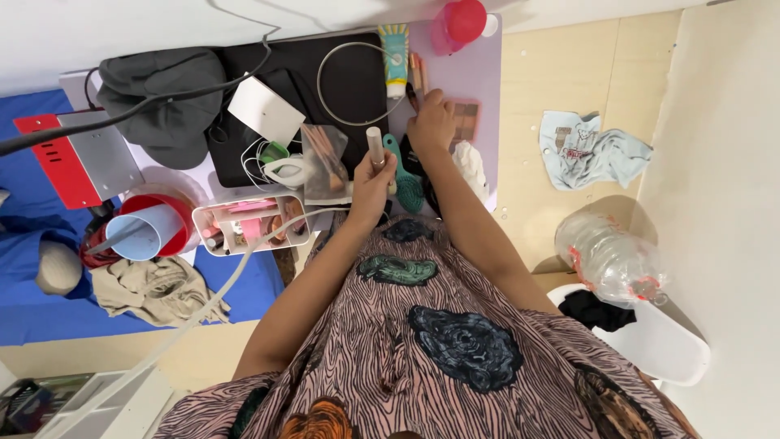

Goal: The person organizes cosmetics and personal items by placing glasses into a basket, then transferring various makeup items from a table into a compartmentalized organizer. They handle brushes, compacts, and small containers, arranging them into the organizer before placing it on a shelf.

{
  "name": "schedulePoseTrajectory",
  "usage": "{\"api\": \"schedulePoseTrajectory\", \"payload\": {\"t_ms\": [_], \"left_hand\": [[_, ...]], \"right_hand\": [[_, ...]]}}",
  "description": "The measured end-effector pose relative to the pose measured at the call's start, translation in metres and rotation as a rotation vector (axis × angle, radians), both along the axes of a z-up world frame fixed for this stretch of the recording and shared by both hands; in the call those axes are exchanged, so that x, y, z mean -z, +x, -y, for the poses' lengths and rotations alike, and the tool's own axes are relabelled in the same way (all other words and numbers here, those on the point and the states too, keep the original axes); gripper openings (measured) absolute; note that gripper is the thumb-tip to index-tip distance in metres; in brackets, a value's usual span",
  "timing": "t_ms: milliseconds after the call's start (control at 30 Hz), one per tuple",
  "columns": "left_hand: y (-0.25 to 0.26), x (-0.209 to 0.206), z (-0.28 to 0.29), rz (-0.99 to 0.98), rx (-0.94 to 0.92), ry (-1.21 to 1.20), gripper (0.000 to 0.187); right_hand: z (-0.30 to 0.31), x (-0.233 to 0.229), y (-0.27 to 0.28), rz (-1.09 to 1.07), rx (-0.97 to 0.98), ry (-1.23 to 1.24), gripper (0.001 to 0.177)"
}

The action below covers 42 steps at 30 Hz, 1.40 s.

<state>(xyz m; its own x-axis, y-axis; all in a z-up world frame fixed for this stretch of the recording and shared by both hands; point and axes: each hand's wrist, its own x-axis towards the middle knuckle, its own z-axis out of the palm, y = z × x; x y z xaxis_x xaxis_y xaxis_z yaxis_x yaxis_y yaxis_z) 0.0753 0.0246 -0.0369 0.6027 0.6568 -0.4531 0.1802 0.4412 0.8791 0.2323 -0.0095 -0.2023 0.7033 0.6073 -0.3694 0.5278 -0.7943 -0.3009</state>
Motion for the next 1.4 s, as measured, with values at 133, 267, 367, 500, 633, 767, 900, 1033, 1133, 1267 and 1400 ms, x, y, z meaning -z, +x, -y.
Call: {"api": "schedulePoseTrajectory", "payload": {"t_ms": [133,267,367,500,633,767,900,1033,1133,1267,1400], "left_hand": [[-0.002,0.01,0.002,0.014,0.002,-0.013,0.019],[-0.002,0.017,0.004,0.06,0.022,-0.04,0.016],[0.002,0.006,0.007,0.109,0.025,-0.048,0.014],[0.004,-0.03,0.01,0.198,0.054,-0.003,0.013],[-0.014,-0.038,0.017,0.249,0.12,0.014,0.022],[-0.043,-0.09,0.016,0.282,0.212,0.023,0.021],[-0.087,-0.083,0.024,0.236,0.339,0.093,0.028],[-0.14,-0.076,0.028,0.245,0.437,0.108,0.027],[-0.181,-0.042,0.031,0.281,0.457,0.218,0.024],[-0.237,-0.012,0.019,0.08,0.394,0.568,0.032],[-0.289,-0.029,-0.011,0.003,0.315,0.597,0.028]], "right_hand": [[0.012,-0.011,-0.001,-0.048,0.031,0.071,0.039],[0.029,-0.026,-0.012,-0.255,0.139,0.222,0.033],[0.032,-0.082,-0.023,-0.431,0.277,0.377,0.028],[0.039,-0.17,-0.04,-0.694,0.414,0.404,0.044],[0.093,-0.111,-0.061,-0.93,0.592,0.554,0.003],[0.11,-0.156,-0.099,-1.052,0.619,0.686,0.017],[0.12,-0.188,-0.146,-0.979,0.678,0.696,0.018],[0.127,-0.213,-0.2,-0.948,0.794,0.774,0.014],[0.133,-0.222,-0.237,-0.972,0.879,0.825,0.014],[0.132,-0.22,-0.274,-0.958,0.858,0.85,0.012],[0.114,-0.222,-0.308,-0.982,0.824,0.849,0.009]]}}
